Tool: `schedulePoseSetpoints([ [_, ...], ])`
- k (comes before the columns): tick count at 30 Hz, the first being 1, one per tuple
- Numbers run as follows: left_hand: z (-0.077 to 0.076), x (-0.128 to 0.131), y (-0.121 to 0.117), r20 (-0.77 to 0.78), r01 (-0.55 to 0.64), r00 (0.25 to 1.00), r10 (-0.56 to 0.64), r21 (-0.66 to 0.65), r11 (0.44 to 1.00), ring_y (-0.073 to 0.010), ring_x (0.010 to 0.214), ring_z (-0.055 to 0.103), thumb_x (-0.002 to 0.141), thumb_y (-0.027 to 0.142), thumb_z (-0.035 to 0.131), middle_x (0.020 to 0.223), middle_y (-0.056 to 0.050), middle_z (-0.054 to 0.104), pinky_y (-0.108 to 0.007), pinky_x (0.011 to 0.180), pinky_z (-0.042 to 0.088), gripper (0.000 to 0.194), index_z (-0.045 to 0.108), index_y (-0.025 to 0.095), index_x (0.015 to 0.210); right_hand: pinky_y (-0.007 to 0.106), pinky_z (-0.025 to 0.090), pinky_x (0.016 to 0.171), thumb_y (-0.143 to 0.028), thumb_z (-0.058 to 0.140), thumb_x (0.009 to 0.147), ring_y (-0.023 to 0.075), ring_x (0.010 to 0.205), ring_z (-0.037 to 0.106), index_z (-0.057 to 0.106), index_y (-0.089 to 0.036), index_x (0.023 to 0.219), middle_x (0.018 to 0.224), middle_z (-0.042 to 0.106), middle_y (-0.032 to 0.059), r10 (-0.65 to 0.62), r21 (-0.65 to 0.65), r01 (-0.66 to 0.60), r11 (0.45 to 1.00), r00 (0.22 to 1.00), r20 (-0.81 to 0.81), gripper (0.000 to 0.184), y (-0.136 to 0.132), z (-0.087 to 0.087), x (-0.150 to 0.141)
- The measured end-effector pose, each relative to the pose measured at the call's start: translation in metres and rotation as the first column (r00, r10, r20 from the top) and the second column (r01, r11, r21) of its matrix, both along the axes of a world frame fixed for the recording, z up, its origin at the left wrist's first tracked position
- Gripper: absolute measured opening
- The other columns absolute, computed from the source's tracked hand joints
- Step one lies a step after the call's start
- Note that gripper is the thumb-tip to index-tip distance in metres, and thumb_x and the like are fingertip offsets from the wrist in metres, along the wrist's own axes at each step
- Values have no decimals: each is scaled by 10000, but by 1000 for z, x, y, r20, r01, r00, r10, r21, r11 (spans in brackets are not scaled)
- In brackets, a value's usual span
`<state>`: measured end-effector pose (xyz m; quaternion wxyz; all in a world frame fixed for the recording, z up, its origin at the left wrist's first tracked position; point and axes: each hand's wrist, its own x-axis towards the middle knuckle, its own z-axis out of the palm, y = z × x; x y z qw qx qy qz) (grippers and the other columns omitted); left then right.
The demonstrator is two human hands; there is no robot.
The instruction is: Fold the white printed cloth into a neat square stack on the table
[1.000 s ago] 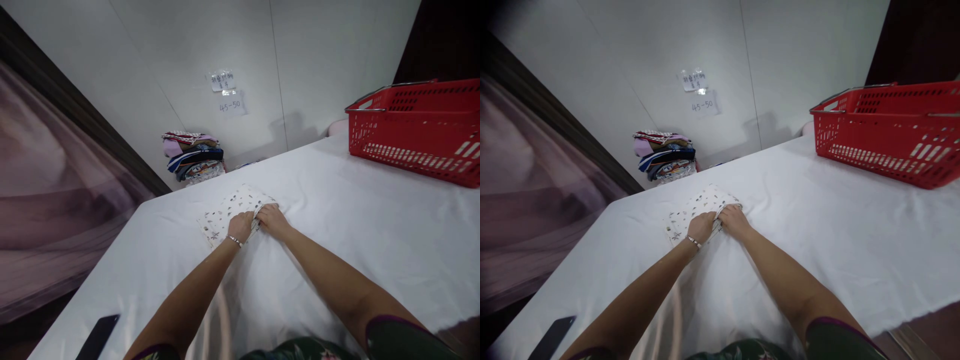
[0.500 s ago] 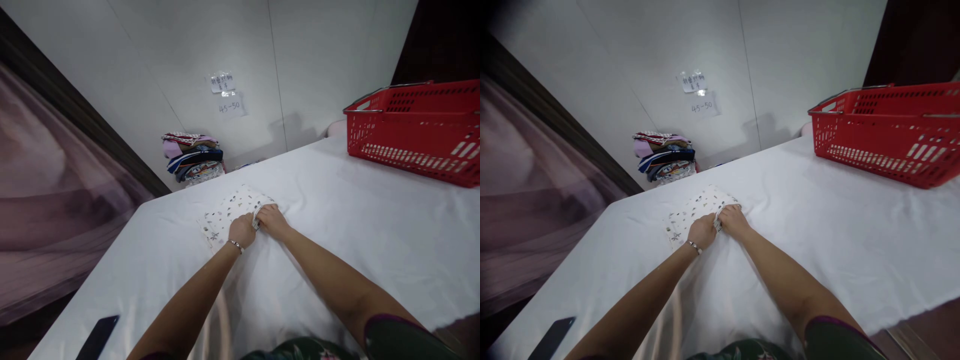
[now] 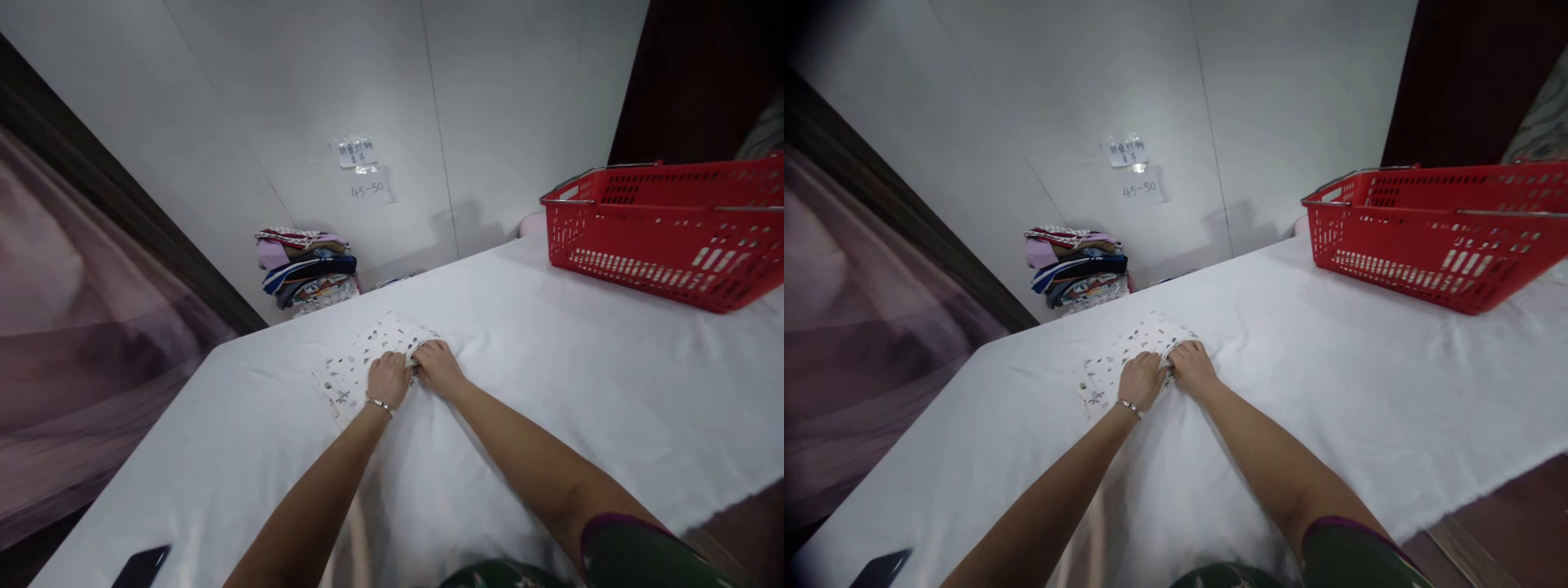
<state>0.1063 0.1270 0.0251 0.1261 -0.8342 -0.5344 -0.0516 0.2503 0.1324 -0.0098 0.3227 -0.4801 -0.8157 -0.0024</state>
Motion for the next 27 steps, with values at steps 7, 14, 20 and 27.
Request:
schedulePoseSetpoints([
  [7, 4, 1, 0, 32, -26, 999, 26, -5, 1000, -212, 941, 501, 850, 274, 408, 889, -67, 606, -343, 772, 350, 156, 528, 174, 857, 334, 263, 807, -142, 471, 815, 215, 1040, 399, 544, -191, 1047, 1066, 582, 80, -191, -12, 192, 981, 981, 31, 247, 2, 2, 7],
  [14, 5, -1, 0, 59, -51, 997, 52, -16, 999, -212, 934, 512, 855, 292, 399, 894, -65, 611, -341, 775, 349, 174, 528, 177, 875, 324, 287, 770, -153, 462, 823, 216, 977, 405, 548, -204, 1053, 1089, 555, 78, -283, -27, 287, 958, 955, 91, 251, 1, 3, 10],
  [20, 2, 3, -3, 26, -75, 997, 78, -102, 992, -207, 968, 505, 851, 288, 405, 936, -72, 612, -334, 802, 351, 180, 534, 182, 920, 308, 316, 773, -177, 486, 816, 202, 942, 418, 596, -207, 952, 1024, 570, 62, -233, -72, 242, 968, 966, 112, 178, 7, -1, 16],
  [27, -9, 9, -4, 7, -59, 998, 61, -116, 991, -227, 945, 521, 842, 254, 409, 921, -84, 610, -351, 786, 369, 186, 543, 173, 942, 282, 362, 756, -156, 473, 804, 192, 914, 472, 587, -200, 912, 993, 593, 54, -207, -119, 219, 968, 972, 106, 164, 9, -5, 21],
])
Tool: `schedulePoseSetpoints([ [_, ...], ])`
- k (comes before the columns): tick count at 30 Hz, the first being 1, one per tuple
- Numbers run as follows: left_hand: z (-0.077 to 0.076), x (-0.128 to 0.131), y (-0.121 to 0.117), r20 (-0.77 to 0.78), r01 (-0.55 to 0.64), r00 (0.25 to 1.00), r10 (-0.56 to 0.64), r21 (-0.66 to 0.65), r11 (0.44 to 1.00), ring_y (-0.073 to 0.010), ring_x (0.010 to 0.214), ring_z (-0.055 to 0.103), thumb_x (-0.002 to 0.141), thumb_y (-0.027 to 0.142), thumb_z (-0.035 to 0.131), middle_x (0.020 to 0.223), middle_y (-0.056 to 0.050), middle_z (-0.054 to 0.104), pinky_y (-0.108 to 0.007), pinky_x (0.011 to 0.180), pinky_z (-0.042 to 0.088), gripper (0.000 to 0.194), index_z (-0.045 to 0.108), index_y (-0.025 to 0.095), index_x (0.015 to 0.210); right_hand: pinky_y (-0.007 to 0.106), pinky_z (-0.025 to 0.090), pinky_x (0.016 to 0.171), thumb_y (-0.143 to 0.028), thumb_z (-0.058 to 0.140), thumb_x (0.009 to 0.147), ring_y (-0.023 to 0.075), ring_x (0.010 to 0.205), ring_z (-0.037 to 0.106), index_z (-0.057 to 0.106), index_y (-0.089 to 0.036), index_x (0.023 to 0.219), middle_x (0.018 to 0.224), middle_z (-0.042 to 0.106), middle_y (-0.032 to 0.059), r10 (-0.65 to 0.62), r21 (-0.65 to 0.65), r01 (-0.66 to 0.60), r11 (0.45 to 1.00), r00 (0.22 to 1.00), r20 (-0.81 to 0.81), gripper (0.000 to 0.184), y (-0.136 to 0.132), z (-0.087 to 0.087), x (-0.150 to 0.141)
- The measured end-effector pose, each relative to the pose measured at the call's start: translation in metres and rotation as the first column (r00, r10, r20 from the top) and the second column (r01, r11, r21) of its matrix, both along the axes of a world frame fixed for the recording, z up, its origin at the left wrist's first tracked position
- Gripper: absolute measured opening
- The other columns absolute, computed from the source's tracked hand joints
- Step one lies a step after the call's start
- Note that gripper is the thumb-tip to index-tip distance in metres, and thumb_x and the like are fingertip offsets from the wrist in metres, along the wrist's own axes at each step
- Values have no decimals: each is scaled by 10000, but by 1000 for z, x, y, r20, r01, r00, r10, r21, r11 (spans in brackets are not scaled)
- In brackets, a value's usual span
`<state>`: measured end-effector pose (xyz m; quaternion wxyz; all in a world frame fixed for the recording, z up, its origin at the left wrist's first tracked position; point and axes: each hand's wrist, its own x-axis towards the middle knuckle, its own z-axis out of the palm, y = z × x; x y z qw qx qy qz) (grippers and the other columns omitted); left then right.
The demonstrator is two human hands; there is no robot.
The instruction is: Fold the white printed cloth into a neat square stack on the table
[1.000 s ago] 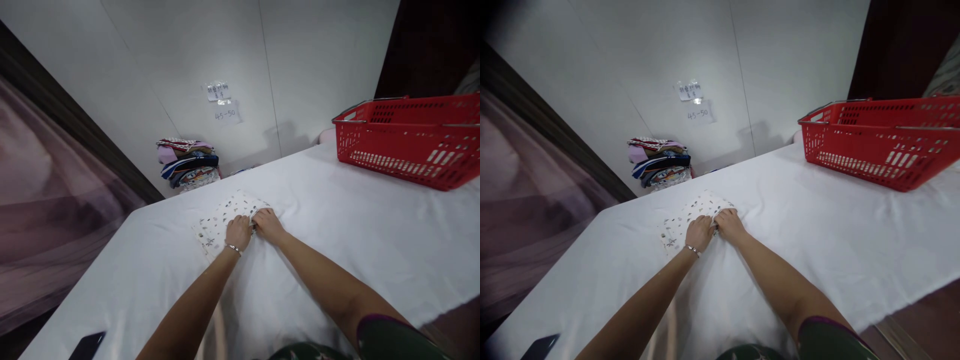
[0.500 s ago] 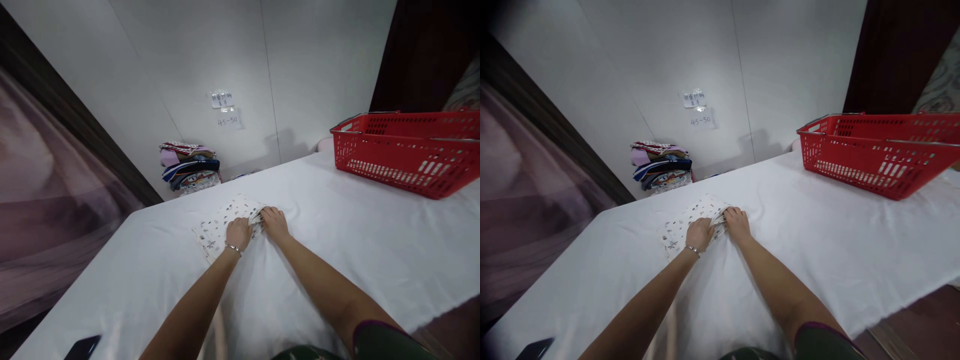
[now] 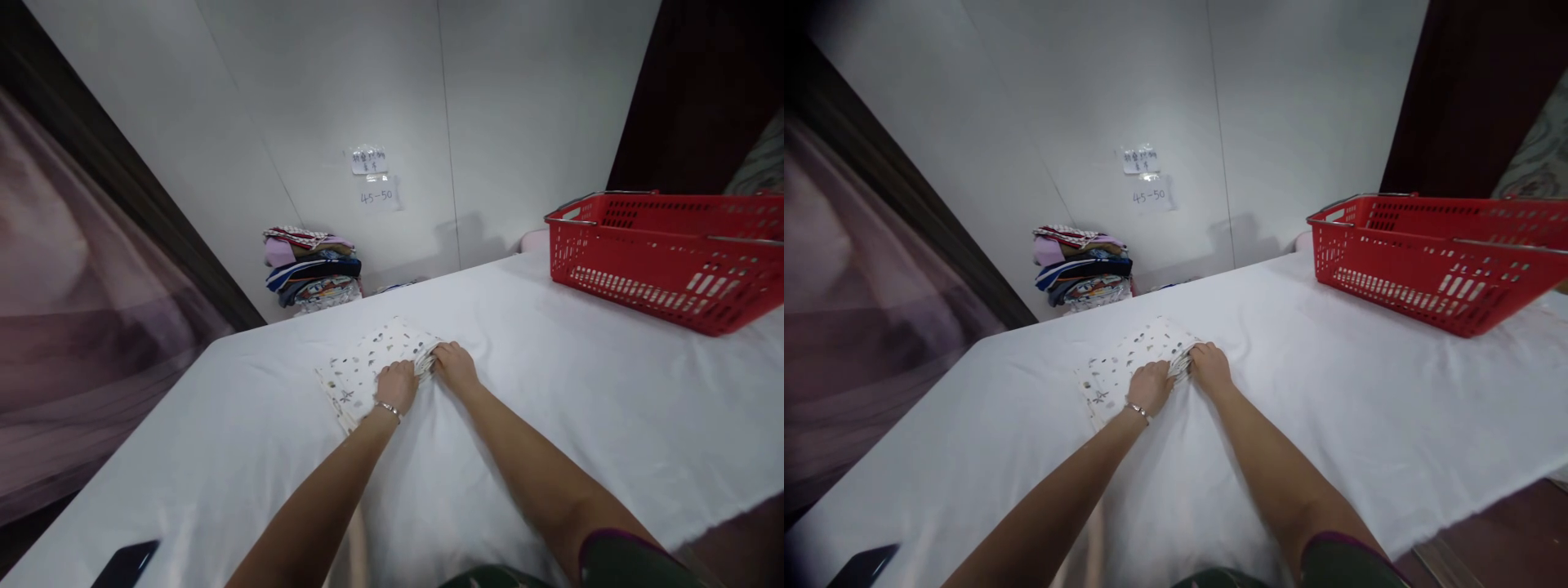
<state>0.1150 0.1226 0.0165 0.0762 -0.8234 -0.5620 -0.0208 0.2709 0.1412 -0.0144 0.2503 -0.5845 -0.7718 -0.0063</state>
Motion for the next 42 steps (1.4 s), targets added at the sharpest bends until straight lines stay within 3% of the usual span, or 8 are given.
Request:
schedulePoseSetpoints([
  [4, -9, -1, -2, 6, 27, 1000, -27, 21, 999, -224, 963, 506, 852, 217, 393, 989, -90, 586, -356, 802, 368, 208, 528, 173, 1003, 272, 384, 728, -128, 468, 765, 176, 881, 532, 588, -200, 913, 960, 609, 50, -19, -86, 15, 996, 999, -48, 203, -2, -3, 2],
  [7, -16, -2, -3, 12, 40, 999, -40, 40, 998, -219, 974, 497, 853, 182, 388, 1026, -91, 571, -351, 806, 368, 223, 519, 172, 1033, 254, 407, 740, -101, 438, 730, 157, 905, 555, 608, -227, 904, 965, 632, 9, 23, -64, -41, 997, 965, -260, 274, -1, -8, 9],
  [13, -22, -3, -3, 25, 54, 998, -56, 75, 996, -220, 989, 488, 857, 155, 368, 1062, -90, 562, -358, 813, 368, 254, 512, 170, 1066, 275, 452, 740, -237, 388, 776, 165, 871, 571, 607, -180, 958, 996, 627, 48, -91, 5, 130, 992, 724, -684, 291, 9, -17, 18],
  [16, -22, -3, -3, 34, 63, 997, -66, 83, 995, -223, 980, 489, 863, 148, 347, 1059, -92, 565, -364, 805, 370, 263, 513, 162, 1065, 292, 458, 741, -429, 448, 779, 179, 855, 582, 551, -155, 1103, 1045, 611, 85, -228, -168, 154, 974, 671, -705, 437, 11, -17, 15],
  [20, -20, -2, -5, 53, 54, 997, -58, 72, 996, -218, 973, 488, 870, 170, 346, 1054, -89, 569, -364, 796, 372, 253, 510, 167, 1062, 338, 422, 826, -569, 419, 774, 216, 937, 575, 494, -158, 1197, 1058, 612, 109, -342, -344, 164, 925, 752, -563, 594, 10, -11, 8],
  [35, -19, 2, -13, 99, 32, 995, -34, 21, 999, -211, 990, 501, 860, 300, 401, 1061, -76, 582, -347, 811, 383, 262, 528, 175, 1053, 305, 408, 780, -443, 490, 738, 206, 898, 557, 526, -187, 1158, 1040, 598, 80, -277, -322, 145, 935, 868, -412, 493, 20, -16, 10],
  [39, 4, -23, 1, 297, 16, 954, 50, -216, 976, -185, 974, 548, 826, 569, 340, 1078, -23, 615, -294, 810, 419, 478, 539, 244, 1115, 309, 414, 762, -461, 480, 739, 210, 888, 559, 532, -198, 1154, 1050, 596, 71, -281, -319, 147, 936, 859, -427, 494, 19, -19, 13],
  [42, 16, -65, 19, 268, -87, 954, 134, -180, 980, -194, 1238, 353, 853, 556, 263, 1340, -7, 433, -353, 1012, 267, 515, 444, 275, 1244, 305, 415, 750, -478, 479, 736, 213, 900, 558, 530, -206, 1160, 1059, 595, 67, -287, -318, 154, 935, 856, -431, 506, 18, -19, 13],
])
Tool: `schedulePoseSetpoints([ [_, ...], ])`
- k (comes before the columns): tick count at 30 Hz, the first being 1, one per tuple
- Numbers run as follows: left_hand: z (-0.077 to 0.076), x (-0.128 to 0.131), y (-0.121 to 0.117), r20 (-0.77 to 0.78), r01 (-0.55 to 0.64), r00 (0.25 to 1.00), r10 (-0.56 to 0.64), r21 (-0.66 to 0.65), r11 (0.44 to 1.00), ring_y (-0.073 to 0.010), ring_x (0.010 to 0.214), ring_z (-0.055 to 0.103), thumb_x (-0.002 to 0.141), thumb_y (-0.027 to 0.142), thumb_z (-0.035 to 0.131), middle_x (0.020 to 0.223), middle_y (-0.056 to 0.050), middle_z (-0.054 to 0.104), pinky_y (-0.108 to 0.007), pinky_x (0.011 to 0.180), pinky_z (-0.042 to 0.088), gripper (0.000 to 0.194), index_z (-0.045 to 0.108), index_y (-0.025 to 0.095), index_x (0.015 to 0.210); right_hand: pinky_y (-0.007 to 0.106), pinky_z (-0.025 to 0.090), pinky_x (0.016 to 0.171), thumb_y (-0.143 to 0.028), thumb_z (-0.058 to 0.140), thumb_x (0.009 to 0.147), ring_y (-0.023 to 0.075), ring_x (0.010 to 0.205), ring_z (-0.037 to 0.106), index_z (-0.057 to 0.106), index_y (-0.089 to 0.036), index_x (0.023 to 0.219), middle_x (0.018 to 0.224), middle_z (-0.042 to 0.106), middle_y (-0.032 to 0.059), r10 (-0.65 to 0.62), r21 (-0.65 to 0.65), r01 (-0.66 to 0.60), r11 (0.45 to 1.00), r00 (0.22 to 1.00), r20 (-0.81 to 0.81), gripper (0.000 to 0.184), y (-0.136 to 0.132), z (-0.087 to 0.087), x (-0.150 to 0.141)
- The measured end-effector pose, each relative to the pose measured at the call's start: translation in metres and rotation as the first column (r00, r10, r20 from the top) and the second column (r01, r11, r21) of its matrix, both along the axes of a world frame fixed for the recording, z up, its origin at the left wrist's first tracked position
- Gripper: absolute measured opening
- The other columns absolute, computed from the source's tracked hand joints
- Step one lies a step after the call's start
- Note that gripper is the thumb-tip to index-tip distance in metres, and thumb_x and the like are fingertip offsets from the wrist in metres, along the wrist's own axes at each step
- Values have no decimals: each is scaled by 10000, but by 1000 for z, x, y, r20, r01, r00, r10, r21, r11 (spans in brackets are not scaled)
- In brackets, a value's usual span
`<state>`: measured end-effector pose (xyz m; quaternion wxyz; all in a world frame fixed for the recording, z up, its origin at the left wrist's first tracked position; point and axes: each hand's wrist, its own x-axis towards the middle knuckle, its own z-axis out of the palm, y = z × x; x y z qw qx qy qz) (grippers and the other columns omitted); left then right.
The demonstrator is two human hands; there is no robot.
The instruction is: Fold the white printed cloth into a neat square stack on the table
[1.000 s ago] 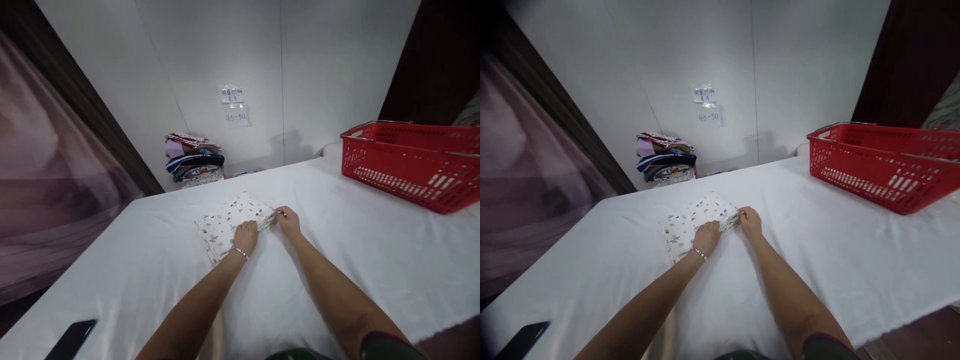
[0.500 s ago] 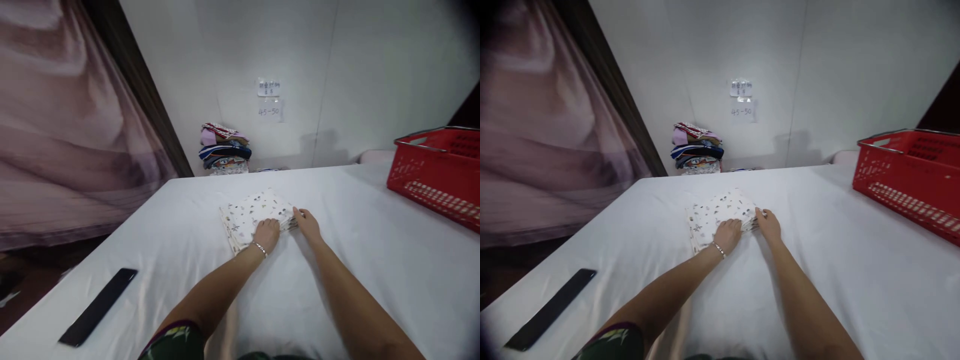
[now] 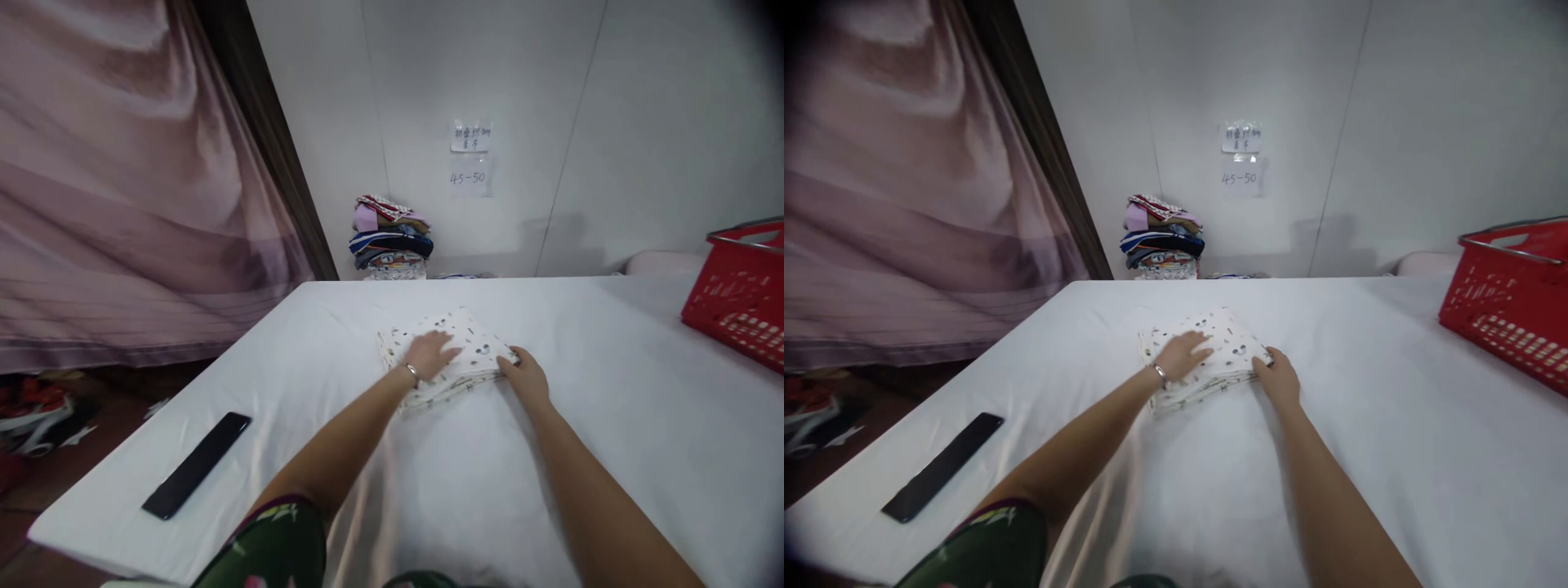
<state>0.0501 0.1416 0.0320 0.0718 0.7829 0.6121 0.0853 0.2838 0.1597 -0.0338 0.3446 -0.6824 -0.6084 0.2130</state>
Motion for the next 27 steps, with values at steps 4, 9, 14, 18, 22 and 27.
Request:
schedulePoseSetpoints([
  [4, -11, -53, 16, -161, -208, 968, 191, -96, 973, -254, 1328, 168, 834, 579, 246, 1450, -32, 231, -506, 1042, 112, 570, 354, 284, 1310, 306, 409, 769, -497, 474, 737, 220, 939, 550, 538, -214, 1148, 1092, 588, 64, 0, -14, 0, 1000, 1000, 18, 504, -3, 4, -2],
  [9, -22, -68, 25, -124, -227, 969, 216, -90, 970, -232, 1332, 160, 829, 602, 212, 1451, -14, 228, -493, 1049, 97, 581, 356, 303, 1305, 298, 410, 758, -480, 458, 753, 214, 924, 550, 552, -211, 1123, 1059, 598, 58, 6, -20, -5, 1000, 999, 54, 466, -8, 11, -4],
  [14, -19, -61, 15, -97, -206, 974, 204, -11, 978, -235, 1341, 120, 827, 629, 162, 1468, -35, 166, -503, 1042, 104, 619, 314, 299, 1328, 288, 409, 751, -484, 451, 759, 199, 888, 554, 557, -211, 1112, 1015, 607, 52, 13, -9, -13, 1000, 998, 57, 458, -9, 13, -4],
  [18, -29, -55, 1, -145, -112, 984, 106, -33, 993, -245, 1341, 116, 800, 660, 207, 1466, -29, 174, -503, 1052, 54, 655, 289, 304, 1344, 296, 411, 754, -500, 450, 758, 204, 888, 554, 562, -216, 1103, 999, 614, 48, 15, -7, -15, 1000, 997, 69, 460, -8, 12, -4],
  [22, -26, -54, -2, -131, -127, 985, 113, -111, 986, -252, 1338, 132, 794, 666, 217, 1462, -41, 184, -514, 1048, 71, 666, 293, 298, 1344, 297, 421, 750, -505, 436, 770, 204, 874, 566, 574, -212, 1089, 975, 625, 47, 33, -9, -32, 999, 997, 73, 454, -7, 8, -2],
  [27, -11, -52, -22, -42, -117, 992, 115, -47, 992, -231, 1348, 92, 800, 670, 194, 1472, -44, 137, -497, 1058, 75, 691, 263, 273, 1360, 359, 370, 903, -516, 385, 810, 262, 1102, 476, 479, -107, 1225, 1199, 530, 147, 62, 11, -65, 998, 980, 187, 590, -3, 21, -4],
])
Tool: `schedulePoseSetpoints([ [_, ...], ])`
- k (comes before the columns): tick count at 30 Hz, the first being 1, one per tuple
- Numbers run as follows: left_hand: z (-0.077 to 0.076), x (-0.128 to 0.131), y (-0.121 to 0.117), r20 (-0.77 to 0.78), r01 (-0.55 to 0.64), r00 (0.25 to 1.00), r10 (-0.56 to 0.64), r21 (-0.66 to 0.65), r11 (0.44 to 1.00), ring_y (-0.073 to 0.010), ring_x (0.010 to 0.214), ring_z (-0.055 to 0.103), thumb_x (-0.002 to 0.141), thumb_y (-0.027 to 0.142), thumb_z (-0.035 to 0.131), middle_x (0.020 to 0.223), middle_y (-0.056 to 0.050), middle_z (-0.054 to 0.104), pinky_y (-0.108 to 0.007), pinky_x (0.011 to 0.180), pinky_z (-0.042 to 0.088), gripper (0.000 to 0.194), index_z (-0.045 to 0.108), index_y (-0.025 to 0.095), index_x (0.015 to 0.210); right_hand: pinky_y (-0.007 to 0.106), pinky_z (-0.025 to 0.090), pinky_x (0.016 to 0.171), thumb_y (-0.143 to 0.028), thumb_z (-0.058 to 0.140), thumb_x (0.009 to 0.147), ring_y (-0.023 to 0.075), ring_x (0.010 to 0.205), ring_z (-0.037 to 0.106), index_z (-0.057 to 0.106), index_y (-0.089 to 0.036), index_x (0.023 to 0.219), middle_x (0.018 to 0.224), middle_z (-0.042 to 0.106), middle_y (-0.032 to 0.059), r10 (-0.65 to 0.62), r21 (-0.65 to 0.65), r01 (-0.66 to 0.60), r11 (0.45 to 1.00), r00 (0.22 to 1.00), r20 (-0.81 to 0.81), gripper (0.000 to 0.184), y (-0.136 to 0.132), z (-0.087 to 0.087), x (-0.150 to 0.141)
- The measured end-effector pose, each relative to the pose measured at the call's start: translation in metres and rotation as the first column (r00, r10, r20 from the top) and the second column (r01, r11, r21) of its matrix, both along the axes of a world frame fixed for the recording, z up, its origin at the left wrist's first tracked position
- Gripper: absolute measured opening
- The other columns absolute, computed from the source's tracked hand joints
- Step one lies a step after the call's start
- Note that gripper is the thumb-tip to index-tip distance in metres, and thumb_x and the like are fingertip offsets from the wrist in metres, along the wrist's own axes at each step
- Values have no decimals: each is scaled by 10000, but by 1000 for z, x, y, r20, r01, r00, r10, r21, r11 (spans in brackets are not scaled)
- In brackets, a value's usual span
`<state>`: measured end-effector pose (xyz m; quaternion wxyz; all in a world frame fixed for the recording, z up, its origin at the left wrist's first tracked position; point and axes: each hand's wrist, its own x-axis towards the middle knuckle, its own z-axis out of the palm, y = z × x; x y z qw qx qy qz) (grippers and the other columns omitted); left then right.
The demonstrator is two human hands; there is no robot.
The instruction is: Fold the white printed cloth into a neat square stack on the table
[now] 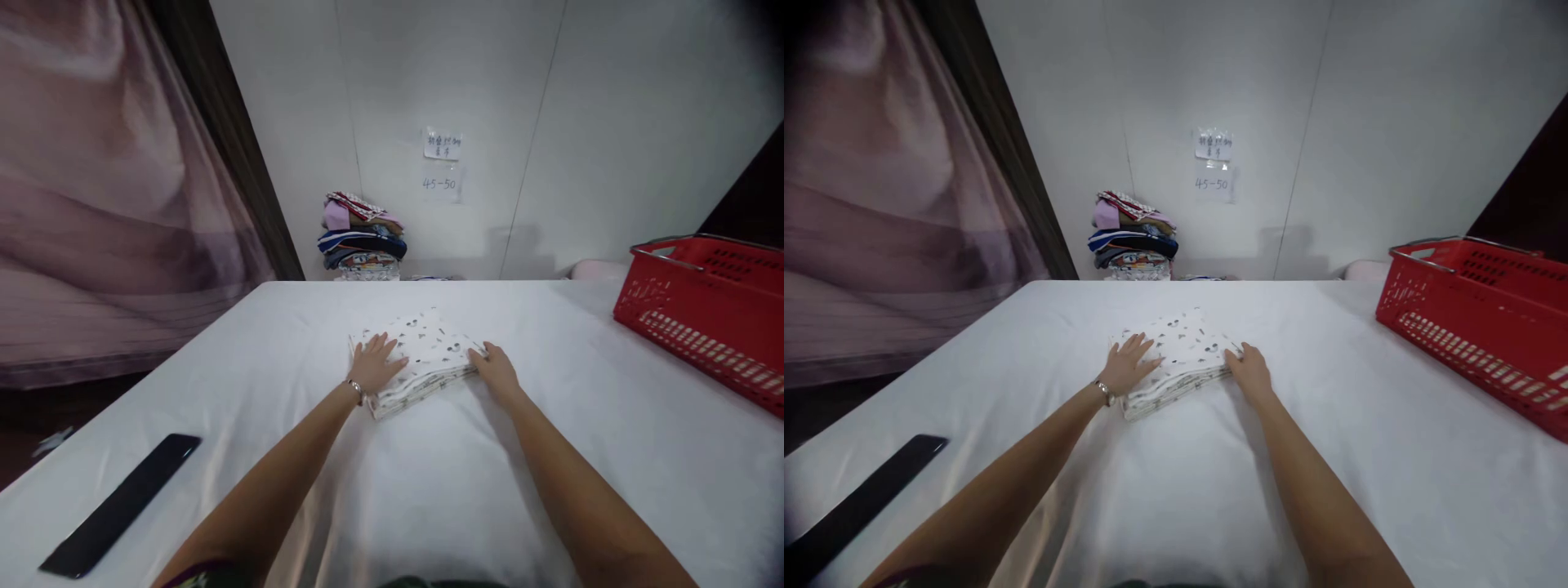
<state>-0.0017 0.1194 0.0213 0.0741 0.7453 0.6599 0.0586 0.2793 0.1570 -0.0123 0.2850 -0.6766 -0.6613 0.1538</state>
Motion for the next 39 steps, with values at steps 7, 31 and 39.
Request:
schedulePoseSetpoints([
  [7, -25, 8, -26, -4, 109, 994, -109, 44, 993, -256, 1335, 151, 779, 686, 241, 1445, -41, 239, -502, 1065, 48, 689, 322, 292, 1339, 403, 151, 1052, -540, 300, 853, 226, 1350, 61, 237, -175, 1388, 1474, 133, 66, 451, 4, -473, 881, 843, 293, 650, 29, 30, -41],
  [31, -33, 10, -32, 90, 87, 991, -100, 137, 987, -266, 1333, 144, 781, 683, 241, 1433, -28, 275, -556, 1053, 9, 660, 322, 324, 1329, 490, 135, 1030, -560, 261, 851, 267, 1347, 3, 202, -266, 1391, 1488, 32, 39, 496, -258, -423, 868, 753, 432, 617, 111, -3, -97],
  [39, -35, 11, -32, 70, 74, 994, -84, 139, 988, -261, 1334, 139, 785, 677, 226, 1434, -22, 271, -546, 1056, 6, 655, 320, 323, 1329, 515, 94, 1030, -594, 199, 852, 265, 1346, 31, 260, -279, 1372, 1484, 80, 45, 484, -222, -430, 875, 771, 415, 611, 89, 17, -89],
])
